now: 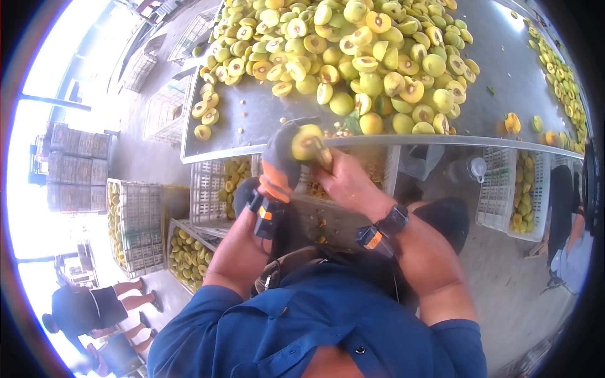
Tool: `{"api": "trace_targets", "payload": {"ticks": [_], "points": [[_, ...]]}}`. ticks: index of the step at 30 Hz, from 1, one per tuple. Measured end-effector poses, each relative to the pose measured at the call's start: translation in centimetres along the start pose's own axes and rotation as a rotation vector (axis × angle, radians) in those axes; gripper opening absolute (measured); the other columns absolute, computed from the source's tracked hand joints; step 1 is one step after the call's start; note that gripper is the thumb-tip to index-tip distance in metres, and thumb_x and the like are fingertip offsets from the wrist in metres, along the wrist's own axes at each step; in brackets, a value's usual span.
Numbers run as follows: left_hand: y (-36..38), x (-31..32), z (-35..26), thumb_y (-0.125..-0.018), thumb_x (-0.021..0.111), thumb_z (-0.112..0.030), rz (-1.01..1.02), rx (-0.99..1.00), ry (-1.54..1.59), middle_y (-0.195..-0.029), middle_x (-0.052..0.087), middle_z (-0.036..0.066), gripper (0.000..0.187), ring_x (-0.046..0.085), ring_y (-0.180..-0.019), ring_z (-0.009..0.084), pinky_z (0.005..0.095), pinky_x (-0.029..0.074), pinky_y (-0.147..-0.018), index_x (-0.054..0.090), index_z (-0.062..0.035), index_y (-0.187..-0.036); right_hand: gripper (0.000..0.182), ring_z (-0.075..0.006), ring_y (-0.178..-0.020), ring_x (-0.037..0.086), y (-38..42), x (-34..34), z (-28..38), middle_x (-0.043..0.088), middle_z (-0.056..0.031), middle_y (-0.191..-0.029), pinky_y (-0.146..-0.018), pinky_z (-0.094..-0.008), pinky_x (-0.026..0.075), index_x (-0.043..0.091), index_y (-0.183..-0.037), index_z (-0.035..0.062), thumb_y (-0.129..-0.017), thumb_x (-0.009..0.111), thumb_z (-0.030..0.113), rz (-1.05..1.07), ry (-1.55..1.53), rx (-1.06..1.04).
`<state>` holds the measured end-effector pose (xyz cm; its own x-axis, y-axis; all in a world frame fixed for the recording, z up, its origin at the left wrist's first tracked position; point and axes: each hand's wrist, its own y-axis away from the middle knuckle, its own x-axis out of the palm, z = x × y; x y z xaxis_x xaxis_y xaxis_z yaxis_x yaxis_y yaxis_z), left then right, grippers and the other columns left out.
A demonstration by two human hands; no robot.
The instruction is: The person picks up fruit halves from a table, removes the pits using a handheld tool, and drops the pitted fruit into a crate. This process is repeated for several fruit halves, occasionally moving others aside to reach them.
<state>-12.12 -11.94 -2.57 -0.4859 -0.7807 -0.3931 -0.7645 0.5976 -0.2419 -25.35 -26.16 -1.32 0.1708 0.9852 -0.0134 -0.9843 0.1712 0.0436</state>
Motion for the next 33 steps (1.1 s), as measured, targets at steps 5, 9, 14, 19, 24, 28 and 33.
{"api": "trace_targets", "payload": {"ticks": [5, 9, 14, 19, 24, 28, 33], "points": [[0.0, 1.9, -0.4, -0.098, 0.065, -0.004, -0.142, 0.303, -0.326, -0.115, 0.074, 0.017, 0.026, 0.072, -0.101, 0.0279, 0.0375, 0.058, -0.088, 0.069, 0.0000, -0.123, 0.025, -0.0426, -0.098, 0.071, -0.2, 0.8, -2.7, 0.073, -0.0263, -0.103, -0.088, -0.0476, 0.053, 0.067, -0.114, -0.0038, -0.097, 0.062, 0.014, -0.073, 0.088, -0.150], [-0.1, 2.7, -2.0, -0.103, 0.059, -0.010, -0.184, 0.303, -0.301, -0.106, 0.072, 0.015, 0.022, 0.069, -0.095, 0.0246, 0.0363, 0.056, -0.086, 0.070, 0.0002, -0.119, 0.020, -0.0285, -0.078, 0.064, 0.2, 0.2, 0.0, 0.068, -0.0165, -0.087, -0.074, -0.0411, 0.049, 0.068, -0.110, -0.0022, -0.099, 0.060, 0.013, 0.092, -0.088, 0.106], [0.1, 3.2, -2.7, -0.108, 0.050, -0.014, -0.166, -0.006, 0.090, -0.104, 0.071, 0.009, 0.028, 0.063, -0.095, 0.0155, 0.0327, 0.053, -0.085, 0.071, 0.0004, -0.117, 0.017, -0.0124, -0.052, 0.055, 0.0, 0.5, -0.4, 0.059, -0.0035, -0.065, -0.049, -0.0314, 0.042, 0.067, -0.104, -0.0003, -0.104, 0.056, 0.012, 0.121, -0.142, 0.136], [-1.0, 2.6, -0.7, -0.097, 0.063, -0.002, -0.236, 0.429, -0.339, -0.108, 0.073, 0.015, 0.028, 0.070, -0.098, 0.0281, 0.0388, 0.057, -0.086, 0.069, 0.0002, -0.124, 0.017, -0.0149, -0.055, 0.057, -1.3, 0.7, -3.4, 0.065, -0.0088, -0.077, -0.051, -0.0349, 0.044, 0.067, -0.103, 0.0005, -0.106, 0.056, 0.013, -0.002, 0.094, -0.245], [-1.2, 2.2, -0.7, -0.088, 0.069, 0.001, -0.145, 0.129, -0.519, -0.118, 0.074, 0.021, 0.043, 0.073, -0.110, 0.0375, 0.0441, 0.058, -0.097, 0.066, 0.0023, -0.131, 0.015, -0.0212, -0.054, 0.057, -1.0, 1.3, -3.0, 0.062, -0.0104, -0.074, -0.052, -0.0393, 0.047, 0.064, -0.094, 0.0052, -0.102, 0.059, 0.017, 0.049, -0.078, -0.107], [-1.5, 1.8, 0.7, -0.083, 0.073, -0.001, -0.082, 0.170, -0.374, -0.116, 0.075, 0.021, 0.046, 0.073, -0.102, 0.0395, 0.0439, 0.059, -0.089, 0.069, -0.0016, -0.129, 0.013, -0.0129, -0.049, 0.047, 0.4, -0.7, 1.6, 0.049, -0.0009, -0.069, -0.045, -0.0321, 0.038, 0.055, -0.093, 0.0110, -0.104, 0.059, 0.016, 0.384, -0.526, 0.548], [-2.3, 1.1, 4.7, -0.082, 0.075, -0.004, 0.139, 0.234, -0.238, -0.116, 0.074, 0.020, 0.047, 0.074, -0.100, 0.0400, 0.0434, 0.059, -0.089, 0.070, -0.0015, -0.128, 0.014, -0.0098, -0.048, 0.044, 0.8, -0.8, 2.2, 0.044, 0.0024, -0.065, -0.044, -0.0297, 0.035, 0.052, -0.095, 0.0111, -0.106, 0.059, 0.016, 0.459, -0.481, 0.498]]}}
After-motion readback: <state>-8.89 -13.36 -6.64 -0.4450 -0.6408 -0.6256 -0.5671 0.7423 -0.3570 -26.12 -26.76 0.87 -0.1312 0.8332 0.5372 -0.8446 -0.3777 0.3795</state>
